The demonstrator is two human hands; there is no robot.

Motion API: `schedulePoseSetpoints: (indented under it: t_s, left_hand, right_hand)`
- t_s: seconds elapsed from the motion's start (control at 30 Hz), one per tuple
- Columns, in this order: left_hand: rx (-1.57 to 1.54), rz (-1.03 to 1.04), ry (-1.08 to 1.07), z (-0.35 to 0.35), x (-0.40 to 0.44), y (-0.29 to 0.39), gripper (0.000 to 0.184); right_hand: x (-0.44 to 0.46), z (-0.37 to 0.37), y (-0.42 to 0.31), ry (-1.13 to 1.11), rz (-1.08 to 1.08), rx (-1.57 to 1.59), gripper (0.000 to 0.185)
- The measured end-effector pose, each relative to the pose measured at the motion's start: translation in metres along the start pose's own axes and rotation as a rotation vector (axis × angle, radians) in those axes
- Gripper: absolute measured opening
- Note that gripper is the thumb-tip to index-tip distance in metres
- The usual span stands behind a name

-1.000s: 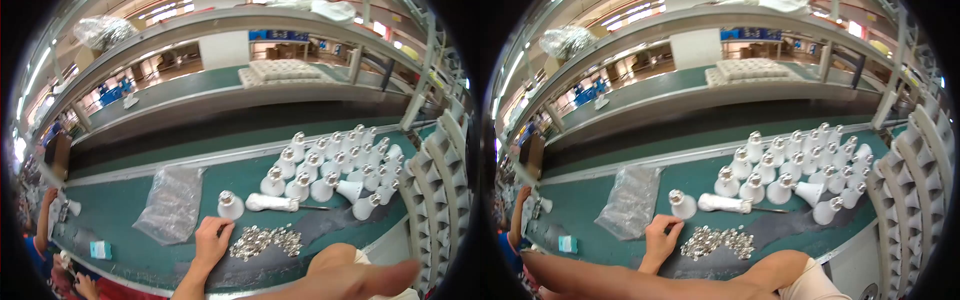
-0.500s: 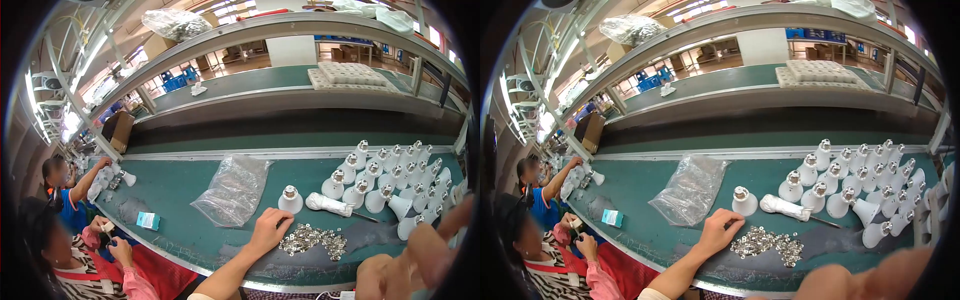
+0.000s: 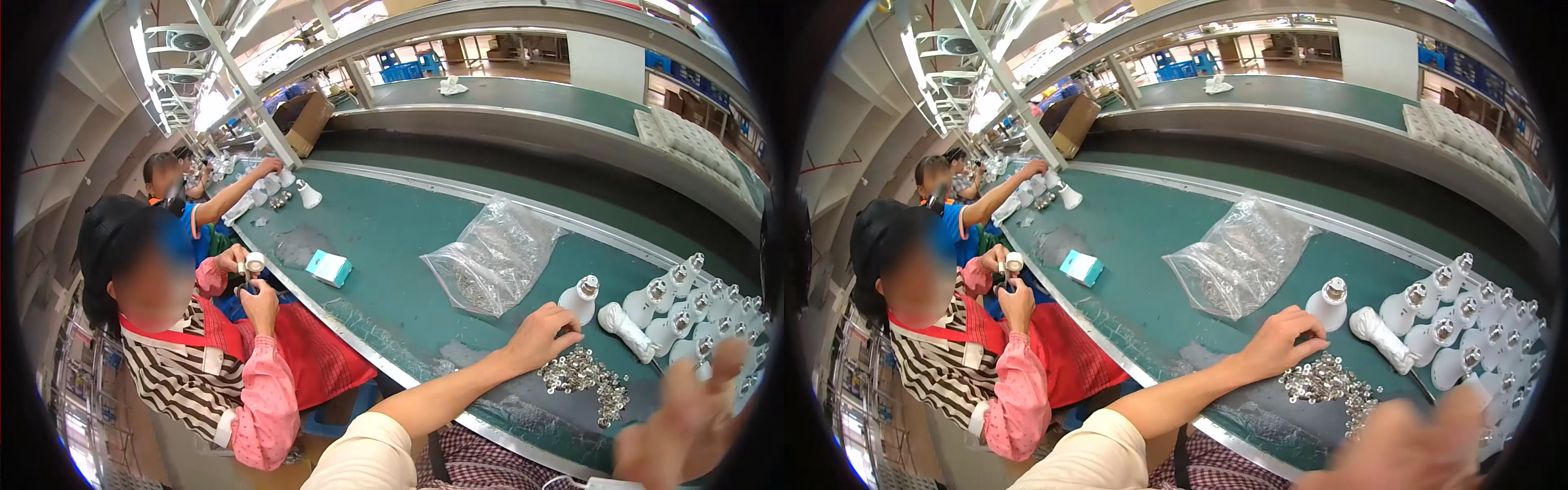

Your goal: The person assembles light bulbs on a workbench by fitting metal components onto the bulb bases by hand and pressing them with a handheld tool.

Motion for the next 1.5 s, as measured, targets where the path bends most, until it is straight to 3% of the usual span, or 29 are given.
schedulePoseSetpoints:
  t_s: [0.03, 0.1, 0.23, 0.3, 0.33, 0.5, 0.53, 0.63, 0.77, 0.83, 1.1, 1.37, 1.5]
  left_hand:
    - [-0.002, -0.013, -0.006, 0.000, 0.001, 0.000, 0.010]
    - [-0.003, -0.005, 0.009, -0.001, 0.003, -0.001, 0.010]
    - [0.056, -0.055, 0.037, -0.003, 0.001, -0.005, 0.010]
    - [0.043, -0.006, 0.036, 0.001, 0.004, -0.002, 0.011]
    - [0.027, -0.021, 0.057, 0.000, 0.003, -0.001, 0.011]
    - [-0.020, -0.060, 0.070, 0.000, 0.000, -0.004, 0.011]
    - [-0.009, -0.069, 0.068, 0.000, 0.000, -0.007, 0.011]
    - [-0.004, -0.127, 0.109, -0.003, 0.000, -0.014, 0.010]
    - [0.040, -0.104, 0.139, -0.003, 0.003, -0.022, 0.010]
    - [-0.083, -0.043, 0.192, -0.001, 0.002, -0.021, 0.012]
    - [-0.089, -0.128, 0.148, -0.010, 0.005, -0.017, 0.011]
    - [-0.122, -0.108, 0.133, -0.008, 0.006, -0.014, 0.008]
    - [-0.107, -0.104, 0.144, -0.004, 0.005, -0.017, 0.008]
  right_hand:
    - [0.002, -0.009, 0.013, -0.036, -0.003, -0.059, 0.078]
    - [0.000, -0.010, 0.030, -0.195, 0.191, -0.084, 0.107]
    - [0.001, -0.003, 0.049, -0.308, 0.096, -0.088, 0.113]
    - [0.008, 0.005, 0.045, -0.268, 0.303, 0.121, 0.115]
    - [-0.001, 0.001, 0.061, -0.261, 0.136, 0.249, 0.117]
    - [0.010, -0.008, 0.069, -0.348, 0.095, 0.230, 0.111]
    - [0.004, -0.008, 0.061, -0.126, 0.208, 0.051, 0.108]
    - [0.004, -0.007, 0.065, -0.032, 0.272, 0.010, 0.108]
    - [0.008, -0.011, 0.062, -0.116, 0.363, -0.028, 0.107]
    - [0.010, -0.016, 0.059, -0.080, 0.320, 0.004, 0.105]
    - [0.014, -0.024, 0.058, -0.060, 0.376, -0.011, 0.102]
    - [0.019, -0.026, 0.053, 0.024, 0.238, -0.095, 0.082]
    - [0.018, -0.021, 0.058, 0.146, 0.300, -0.157, 0.070]
Point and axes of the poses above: each hand's wrist, its own x-axis towards the middle knuckle, its own z-axis out of the palm, y = z × x, the point moved 4 cm from there along x, towards the middle knuckle, and after that the axes turned 11 degrees about y, right-handed, at the moved point
